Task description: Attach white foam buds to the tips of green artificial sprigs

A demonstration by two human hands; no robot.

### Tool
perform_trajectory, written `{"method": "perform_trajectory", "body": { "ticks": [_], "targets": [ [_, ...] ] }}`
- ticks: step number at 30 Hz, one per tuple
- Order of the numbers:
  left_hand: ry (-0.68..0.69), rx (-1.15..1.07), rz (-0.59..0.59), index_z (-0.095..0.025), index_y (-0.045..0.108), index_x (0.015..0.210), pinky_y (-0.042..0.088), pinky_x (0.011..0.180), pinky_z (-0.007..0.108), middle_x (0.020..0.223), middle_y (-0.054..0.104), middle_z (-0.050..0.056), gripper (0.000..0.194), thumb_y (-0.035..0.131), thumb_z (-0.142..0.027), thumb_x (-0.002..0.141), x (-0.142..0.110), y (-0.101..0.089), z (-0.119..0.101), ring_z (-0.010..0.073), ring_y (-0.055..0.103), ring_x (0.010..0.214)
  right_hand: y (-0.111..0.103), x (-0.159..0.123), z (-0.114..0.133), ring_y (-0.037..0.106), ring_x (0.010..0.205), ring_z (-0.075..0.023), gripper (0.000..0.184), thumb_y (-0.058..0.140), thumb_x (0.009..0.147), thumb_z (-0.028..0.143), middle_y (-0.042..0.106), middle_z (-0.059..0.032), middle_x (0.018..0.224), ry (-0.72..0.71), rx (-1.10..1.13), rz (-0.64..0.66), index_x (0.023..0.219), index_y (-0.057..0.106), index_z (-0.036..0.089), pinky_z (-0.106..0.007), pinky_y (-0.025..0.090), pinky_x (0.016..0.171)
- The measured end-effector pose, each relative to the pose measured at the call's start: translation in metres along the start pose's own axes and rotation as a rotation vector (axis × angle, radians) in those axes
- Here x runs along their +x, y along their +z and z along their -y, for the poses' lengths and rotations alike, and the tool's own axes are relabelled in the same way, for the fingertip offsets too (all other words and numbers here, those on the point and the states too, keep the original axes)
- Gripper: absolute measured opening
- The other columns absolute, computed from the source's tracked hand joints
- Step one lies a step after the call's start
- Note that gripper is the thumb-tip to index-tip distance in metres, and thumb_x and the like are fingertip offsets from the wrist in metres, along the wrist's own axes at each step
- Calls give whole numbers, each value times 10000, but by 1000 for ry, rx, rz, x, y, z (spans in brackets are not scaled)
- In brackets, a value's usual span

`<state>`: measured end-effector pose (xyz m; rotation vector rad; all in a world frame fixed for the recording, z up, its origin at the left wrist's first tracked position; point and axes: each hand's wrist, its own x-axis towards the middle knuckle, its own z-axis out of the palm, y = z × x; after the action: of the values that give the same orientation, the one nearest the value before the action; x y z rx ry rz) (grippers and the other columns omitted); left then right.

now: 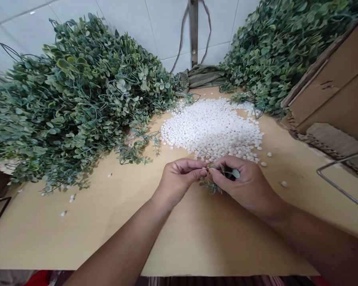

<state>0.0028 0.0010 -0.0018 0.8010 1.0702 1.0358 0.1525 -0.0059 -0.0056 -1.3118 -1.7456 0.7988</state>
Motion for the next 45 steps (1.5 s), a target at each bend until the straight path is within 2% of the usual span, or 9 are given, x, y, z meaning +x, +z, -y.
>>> {"method": "perform_trajectory", "body": {
  "ticks": [5, 11, 32, 37, 41, 45],
  "targets": [
    [-4, -30, -21, -144, 702, 582, 483, 594, 190, 582, 701, 5, 197, 830, -182, 438, 1, 1, 0, 80, 612, 551, 2, -2, -1, 450, 483, -90, 153, 506, 732, 227, 522, 24, 521, 13, 43, 10, 609, 571, 162, -190, 359, 457],
    [-15, -46, -14, -140, 695, 572, 499, 615, 206, 573, 698, 7, 197, 832, -191, 440, 0, 2, 0, 87, 618, 550, 1, 0, 1, 432, 486, -94, 195, 511, 743, 275, 489, 23, 510, 80, 64, 2, 585, 545, 165, -190, 364, 454],
    [-14, 28, -13, -143, 685, 552, 522, 668, 276, 561, 684, 7, 202, 835, -198, 427, 2, 1, -2, 115, 613, 539, 2, 0, 3, 404, 456, -86, 155, 527, 714, 258, 490, 28, 504, 116, 155, 51, 597, 561, 161, -198, 324, 425],
    [-27, 68, 23, -138, 678, 532, 511, 629, 253, 527, 664, 0, 173, 821, -186, 448, 2, 2, -1, 105, 595, 516, 2, 1, 4, 421, 482, -97, 175, 514, 726, 273, 493, 20, 522, 109, 121, 58, 607, 564, 156, -213, 351, 461],
    [-22, 49, 10, -140, 679, 541, 504, 609, 234, 534, 667, -4, 195, 830, -213, 442, 0, 2, -2, 95, 587, 515, 2, 1, 4, 383, 468, -87, 177, 511, 730, 275, 440, 39, 509, 85, 150, 52, 591, 522, 166, -209, 332, 448],
    [-20, 26, 1, -135, 675, 541, 504, 591, 232, 524, 664, 0, 234, 843, -245, 421, -1, 3, -4, 91, 584, 496, 2, 0, 3, 388, 472, -87, 144, 524, 726, 265, 452, 40, 526, 94, 196, 46, 620, 531, 168, -205, 334, 444]
  ]
}}
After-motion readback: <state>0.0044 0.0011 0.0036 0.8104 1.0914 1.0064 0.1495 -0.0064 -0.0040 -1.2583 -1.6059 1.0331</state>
